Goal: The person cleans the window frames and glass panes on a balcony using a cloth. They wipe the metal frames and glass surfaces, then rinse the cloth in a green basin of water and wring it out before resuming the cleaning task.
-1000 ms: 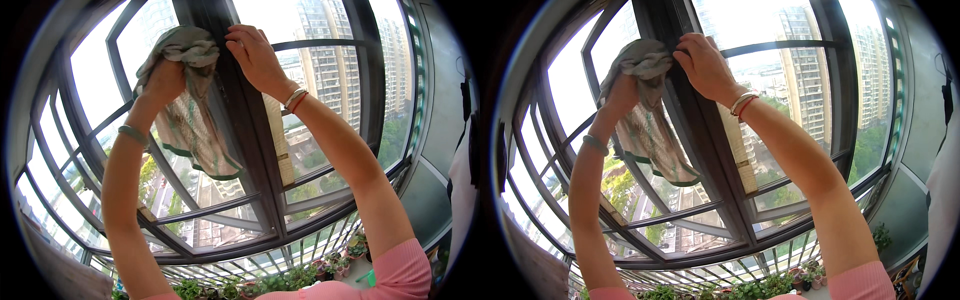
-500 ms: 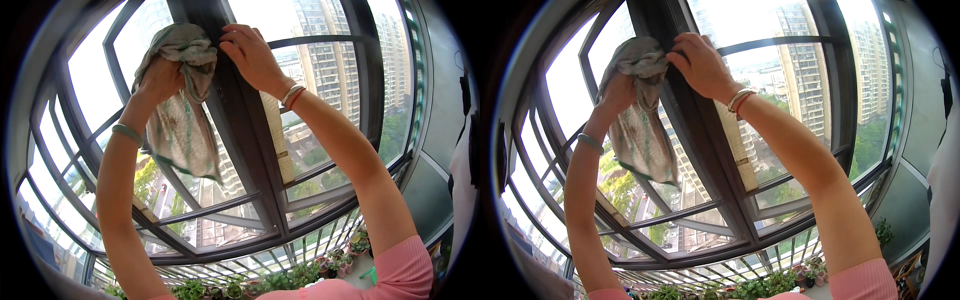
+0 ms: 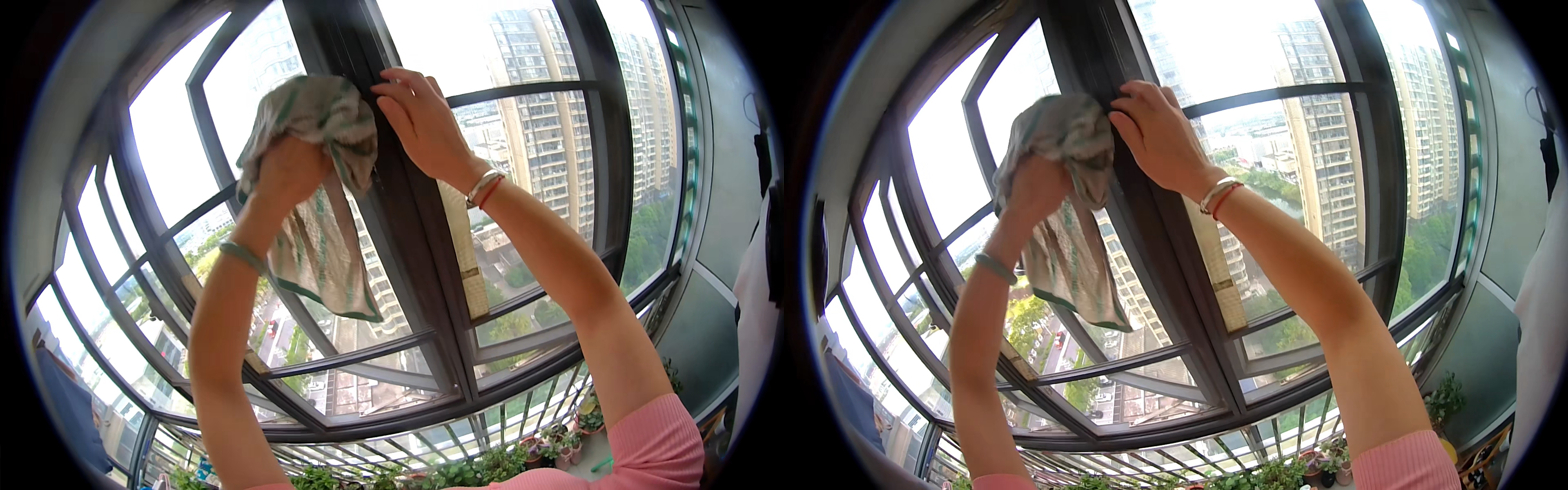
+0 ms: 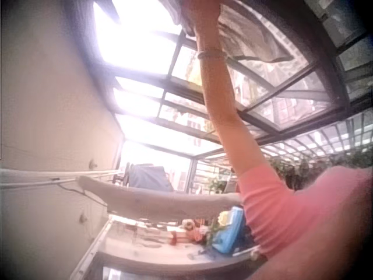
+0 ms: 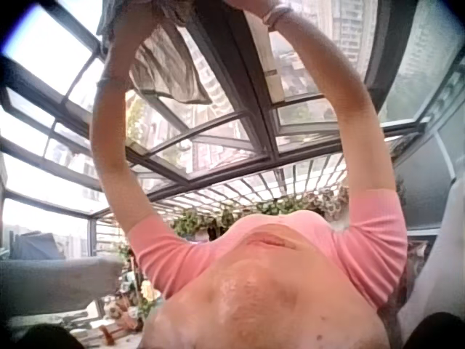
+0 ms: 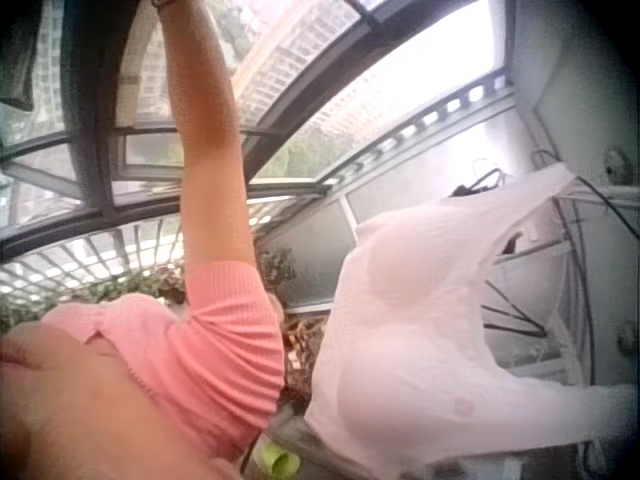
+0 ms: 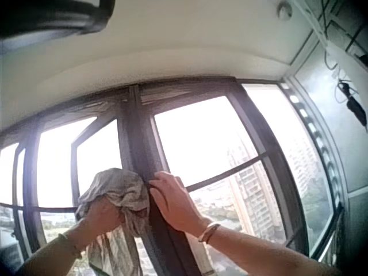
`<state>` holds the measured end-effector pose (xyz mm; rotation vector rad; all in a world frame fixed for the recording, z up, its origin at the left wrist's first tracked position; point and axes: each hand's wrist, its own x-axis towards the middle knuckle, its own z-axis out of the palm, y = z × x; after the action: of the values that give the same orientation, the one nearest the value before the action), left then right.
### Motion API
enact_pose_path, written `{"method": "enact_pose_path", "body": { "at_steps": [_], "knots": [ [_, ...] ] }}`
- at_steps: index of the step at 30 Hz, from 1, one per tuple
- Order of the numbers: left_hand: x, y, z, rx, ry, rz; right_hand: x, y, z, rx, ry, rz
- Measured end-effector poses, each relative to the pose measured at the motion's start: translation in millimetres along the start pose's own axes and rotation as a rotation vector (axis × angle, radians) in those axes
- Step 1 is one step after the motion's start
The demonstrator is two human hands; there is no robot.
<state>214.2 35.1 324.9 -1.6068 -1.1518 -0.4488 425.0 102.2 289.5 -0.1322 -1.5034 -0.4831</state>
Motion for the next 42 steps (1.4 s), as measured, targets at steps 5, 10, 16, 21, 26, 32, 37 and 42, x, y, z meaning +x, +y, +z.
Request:
{"method": "enact_pose_path", "body": {
  "at_steps": [5, 10, 16, 21, 26, 32, 37, 42],
  "knots": [
    [10.4, 8.0, 2.6, -0.075, 0.191, 0.005, -2.5, -13.4, 2.6, -0.084, -0.072, 0.033],
    [46.5, 1.5, 11.7, 0.093, 0.411, 0.059, -5.8, -17.7, 3.1, -0.168, -0.129, 0.049],
    [127.3, -37.0, -11.4, 0.071, 0.286, -0.148, -7.2, -19.1, 8.2, -0.267, -0.144, -0.078],
    [98.1, -31.2, 25.2, 0.045, 0.390, -0.015, -9.9, -10.1, 6.0, -0.311, -0.154, -0.110],
    [85.2, -19.1, 13.3, 0.033, 0.445, -0.043, -8.9, -11.8, 10.4, -0.253, -0.093, -0.118],
    [231.7, -131.3, -22.9, 0.143, 0.232, -0.084, -11.3, -17.0, 17.1, -0.207, -0.116, -0.123],
    [261.4, -137.5, -37.6, 0.028, 0.399, -0.060, -10.3, -12.9, 16.9, -0.158, -0.100, -0.159],
    [170.0, -71.8, -14.4, 0.230, 0.315, 0.025, -9.3, -5.4, 5.3, -0.195, -0.089, -0.134]
  ]
}}
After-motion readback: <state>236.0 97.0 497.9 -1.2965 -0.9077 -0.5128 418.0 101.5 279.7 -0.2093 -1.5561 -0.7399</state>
